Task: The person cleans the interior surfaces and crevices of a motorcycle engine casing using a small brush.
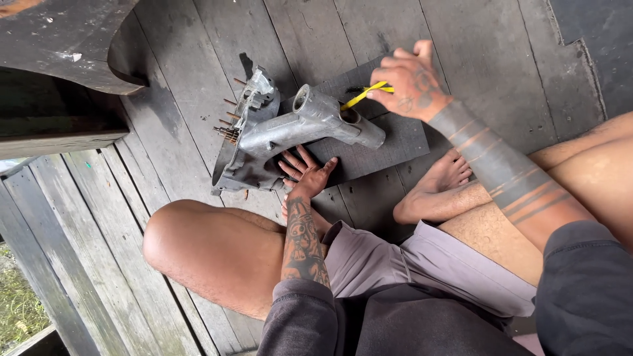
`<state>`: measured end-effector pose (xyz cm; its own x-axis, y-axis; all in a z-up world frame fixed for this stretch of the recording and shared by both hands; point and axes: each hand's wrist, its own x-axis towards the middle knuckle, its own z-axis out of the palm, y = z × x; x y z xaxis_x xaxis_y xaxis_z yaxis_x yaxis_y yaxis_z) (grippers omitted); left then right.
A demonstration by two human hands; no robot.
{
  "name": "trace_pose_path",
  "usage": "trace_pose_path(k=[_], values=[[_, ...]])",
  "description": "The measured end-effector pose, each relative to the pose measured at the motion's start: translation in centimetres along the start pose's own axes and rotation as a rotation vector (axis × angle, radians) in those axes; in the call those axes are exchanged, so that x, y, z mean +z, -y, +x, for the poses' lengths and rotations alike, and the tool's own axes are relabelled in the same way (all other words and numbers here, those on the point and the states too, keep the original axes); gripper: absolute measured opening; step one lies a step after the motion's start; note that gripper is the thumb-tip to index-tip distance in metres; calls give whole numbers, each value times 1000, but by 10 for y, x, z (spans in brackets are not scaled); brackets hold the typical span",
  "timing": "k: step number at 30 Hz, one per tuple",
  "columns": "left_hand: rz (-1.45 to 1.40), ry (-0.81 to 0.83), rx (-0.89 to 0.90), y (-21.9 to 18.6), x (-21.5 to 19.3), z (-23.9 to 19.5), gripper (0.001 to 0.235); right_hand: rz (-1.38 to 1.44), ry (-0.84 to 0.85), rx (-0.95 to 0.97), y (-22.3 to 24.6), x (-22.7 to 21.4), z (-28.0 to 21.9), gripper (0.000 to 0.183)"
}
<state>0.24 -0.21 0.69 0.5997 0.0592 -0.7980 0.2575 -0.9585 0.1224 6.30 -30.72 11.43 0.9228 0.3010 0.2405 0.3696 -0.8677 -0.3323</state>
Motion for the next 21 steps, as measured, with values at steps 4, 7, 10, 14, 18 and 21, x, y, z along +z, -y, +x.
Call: trace_pose_path(k=[4,7,10,14,18,21], values=[[-15,43,-13,-2,-2,-2,118,13,9,-27,6,-9,3,15],[-1,31,-8,-1,0,-1,117,1,-25,-44,-5,-12,4,13],[2,27,-17,1,0,1,118,-6,-1,-82,2,-16,9,12],[-32,43,-16,-2,-3,-2,118,-34,29,-106,2,-18,13,15],[-27,40,-12,2,3,2,119,-87,12,-166,8,-18,18,15],[7,34,11,1,1,1,119,-55,64,-210,-2,-18,23,17]])
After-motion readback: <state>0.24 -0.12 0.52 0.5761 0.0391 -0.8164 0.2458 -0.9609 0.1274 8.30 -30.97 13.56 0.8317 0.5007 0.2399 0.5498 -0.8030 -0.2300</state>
